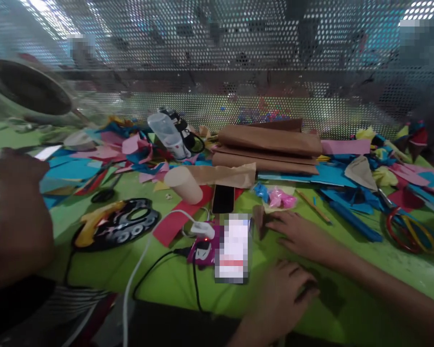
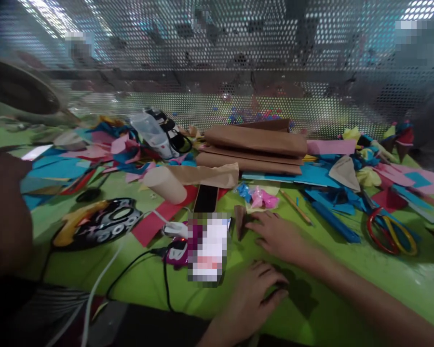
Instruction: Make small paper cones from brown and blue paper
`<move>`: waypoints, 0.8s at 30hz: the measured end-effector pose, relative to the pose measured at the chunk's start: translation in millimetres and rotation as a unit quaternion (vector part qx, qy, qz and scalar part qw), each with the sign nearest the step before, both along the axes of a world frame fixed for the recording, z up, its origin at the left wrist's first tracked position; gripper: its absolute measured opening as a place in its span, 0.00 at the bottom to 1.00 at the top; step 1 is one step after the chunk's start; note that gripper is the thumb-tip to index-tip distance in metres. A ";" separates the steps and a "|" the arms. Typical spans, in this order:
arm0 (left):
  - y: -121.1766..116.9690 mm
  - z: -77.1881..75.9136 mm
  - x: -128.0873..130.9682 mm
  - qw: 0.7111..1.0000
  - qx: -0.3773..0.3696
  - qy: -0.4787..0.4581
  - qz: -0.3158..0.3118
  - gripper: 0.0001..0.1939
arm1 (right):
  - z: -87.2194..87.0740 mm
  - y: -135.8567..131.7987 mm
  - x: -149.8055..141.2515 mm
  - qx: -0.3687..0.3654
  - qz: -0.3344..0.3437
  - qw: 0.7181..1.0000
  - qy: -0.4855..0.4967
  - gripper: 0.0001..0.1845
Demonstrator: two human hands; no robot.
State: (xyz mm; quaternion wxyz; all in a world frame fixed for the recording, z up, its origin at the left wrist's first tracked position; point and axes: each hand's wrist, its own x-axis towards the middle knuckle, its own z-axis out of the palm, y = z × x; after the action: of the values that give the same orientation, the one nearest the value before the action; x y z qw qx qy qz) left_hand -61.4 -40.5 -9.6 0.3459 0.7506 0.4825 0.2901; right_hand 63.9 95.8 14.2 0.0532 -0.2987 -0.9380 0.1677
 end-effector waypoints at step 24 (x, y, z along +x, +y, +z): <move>0.3 -10.4 -1.5 0.998 -0.042 0.035 -0.005 0.10 | 9.4 41.1 204.1 0.198 -0.341 0.905 -0.158 0.14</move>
State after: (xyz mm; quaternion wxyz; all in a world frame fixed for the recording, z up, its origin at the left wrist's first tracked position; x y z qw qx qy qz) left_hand -62.9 -40.2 -20.0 0.3620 0.7472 0.5024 0.2415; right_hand 268.1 137.0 23.6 0.0166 -0.6060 -0.7891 -0.0993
